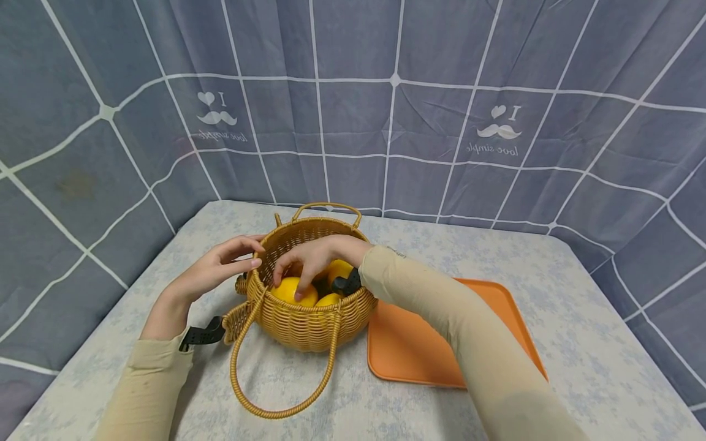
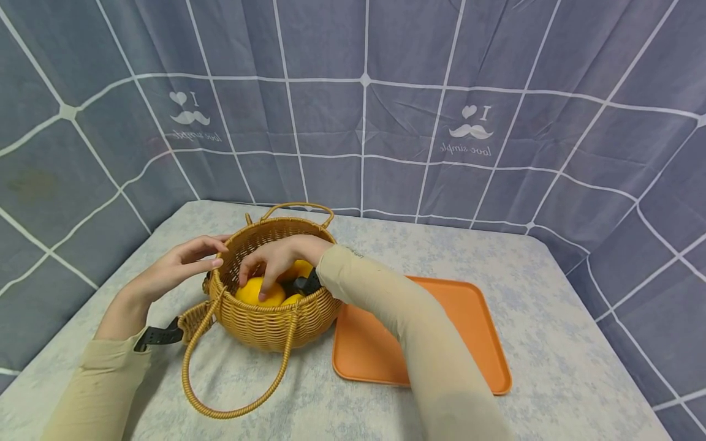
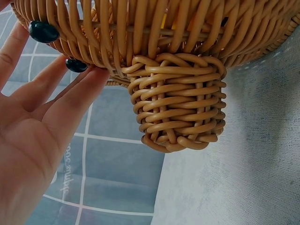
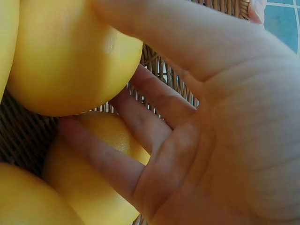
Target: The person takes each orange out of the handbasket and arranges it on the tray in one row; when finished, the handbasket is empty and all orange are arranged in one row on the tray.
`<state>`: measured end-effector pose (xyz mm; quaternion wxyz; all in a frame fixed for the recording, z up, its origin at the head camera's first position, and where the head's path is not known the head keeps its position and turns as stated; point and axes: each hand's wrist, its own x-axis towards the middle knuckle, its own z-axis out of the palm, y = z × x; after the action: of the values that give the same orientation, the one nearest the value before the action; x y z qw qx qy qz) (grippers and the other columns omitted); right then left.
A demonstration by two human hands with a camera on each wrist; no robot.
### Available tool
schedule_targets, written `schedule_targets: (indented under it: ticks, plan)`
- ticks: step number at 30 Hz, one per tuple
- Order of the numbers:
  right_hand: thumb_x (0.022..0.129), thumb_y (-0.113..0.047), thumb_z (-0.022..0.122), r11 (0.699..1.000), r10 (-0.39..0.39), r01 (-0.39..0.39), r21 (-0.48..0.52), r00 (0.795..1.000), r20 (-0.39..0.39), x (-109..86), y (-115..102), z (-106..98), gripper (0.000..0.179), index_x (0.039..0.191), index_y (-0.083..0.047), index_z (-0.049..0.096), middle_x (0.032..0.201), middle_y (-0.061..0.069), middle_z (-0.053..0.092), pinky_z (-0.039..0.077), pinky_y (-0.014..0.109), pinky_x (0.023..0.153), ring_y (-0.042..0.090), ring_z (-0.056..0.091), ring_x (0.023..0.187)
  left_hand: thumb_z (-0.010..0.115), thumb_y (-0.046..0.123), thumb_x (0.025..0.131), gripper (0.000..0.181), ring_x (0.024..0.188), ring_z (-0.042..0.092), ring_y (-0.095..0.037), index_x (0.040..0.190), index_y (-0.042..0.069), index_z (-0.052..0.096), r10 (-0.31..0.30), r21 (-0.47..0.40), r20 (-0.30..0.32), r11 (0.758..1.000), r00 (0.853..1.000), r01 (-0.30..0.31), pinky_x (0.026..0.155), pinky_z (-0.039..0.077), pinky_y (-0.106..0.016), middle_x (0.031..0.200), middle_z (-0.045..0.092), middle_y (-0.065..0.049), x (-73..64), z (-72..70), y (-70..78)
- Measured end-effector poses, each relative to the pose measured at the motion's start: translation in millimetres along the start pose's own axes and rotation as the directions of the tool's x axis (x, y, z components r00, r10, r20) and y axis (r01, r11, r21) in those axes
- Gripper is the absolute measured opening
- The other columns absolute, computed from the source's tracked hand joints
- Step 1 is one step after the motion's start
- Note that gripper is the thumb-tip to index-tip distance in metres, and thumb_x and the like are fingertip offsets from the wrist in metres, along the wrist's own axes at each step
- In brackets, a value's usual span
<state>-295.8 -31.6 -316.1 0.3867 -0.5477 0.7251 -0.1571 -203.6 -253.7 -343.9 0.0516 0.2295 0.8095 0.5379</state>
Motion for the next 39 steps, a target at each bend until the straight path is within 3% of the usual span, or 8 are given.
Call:
schedule_targets:
  ticks: [12, 20, 27, 34, 39]
  plan:
    - [0.082, -0.017, 0.072, 0.995, 0.07, -0.068, -0.07, 0.997, 0.025, 0.1, -2.5, -0.6, 0.058, 0.136, -0.021, 0.049, 0.137, -0.009, 0.044, 0.025, 0.023, 0.104, 0.003, 0.033, 0.126, 0.055, 0.014, 0.096, 0.024, 0.133, 0.029, -0.04, 0.115, 0.001, 0.051, 0.005, 0.003, 0.003, 1.0, 1.0, -0.005, 0.1, 0.028, -0.057, 0.148, 0.03, -0.017, 0.5, -0.3, 0.7]
    - [0.081, -0.012, 0.066, 0.994, 0.089, -0.084, -0.073, 0.994, 0.062, 0.5, -3.3, -1.6, 0.059, 0.136, -0.025, 0.05, 0.141, -0.01, 0.04, 0.026, 0.023, 0.103, 0.004, 0.033, 0.125, 0.055, 0.015, 0.096, 0.023, 0.134, 0.03, -0.035, 0.115, 0.003, 0.052, -0.004, 0.019, -0.004, 1.0, 1.0, 0.004, 0.098, 0.036, -0.033, 0.148, 0.031, -0.014, 0.0, -1.0, -1.2]
    - [0.083, -0.026, 0.072, 0.993, 0.071, -0.066, -0.101, 0.996, 0.05, 1.3, -2.4, -1.1, 0.056, 0.134, -0.024, 0.05, 0.138, -0.012, 0.042, 0.023, 0.022, 0.105, 0.001, 0.03, 0.128, 0.055, 0.015, 0.096, 0.023, 0.133, 0.03, -0.037, 0.115, 0.003, 0.052, 0.005, 0.023, -0.003, 1.0, 1.0, -0.005, 0.101, 0.029, -0.052, 0.148, 0.031, -0.015, 0.6, -0.6, -0.3]
    - [0.082, -0.02, 0.073, 0.994, 0.079, -0.076, -0.074, 0.996, 0.048, 1.2, -2.9, 0.1, 0.059, 0.135, -0.021, 0.048, 0.133, -0.011, 0.045, 0.026, 0.021, 0.102, 0.003, 0.036, 0.123, 0.056, 0.016, 0.096, 0.023, 0.133, 0.031, -0.035, 0.115, 0.003, 0.053, 0.0, 0.035, -0.007, 0.999, 1.0, 0.0, 0.095, 0.036, -0.026, 0.147, 0.032, -0.014, -0.2, -0.8, -0.4]
    - [0.081, -0.018, 0.074, 0.993, 0.099, -0.096, -0.075, 0.994, 0.044, 0.6, -3.6, 0.4, 0.065, 0.139, -0.021, 0.044, 0.136, -0.01, 0.043, 0.026, 0.021, 0.102, 0.005, 0.035, 0.124, 0.056, 0.016, 0.096, 0.024, 0.133, 0.031, -0.035, 0.115, 0.003, 0.053, 0.0, 0.037, -0.007, 0.999, 1.0, 0.0, 0.095, 0.036, -0.026, 0.147, 0.032, -0.014, -0.2, -0.4, -0.1]
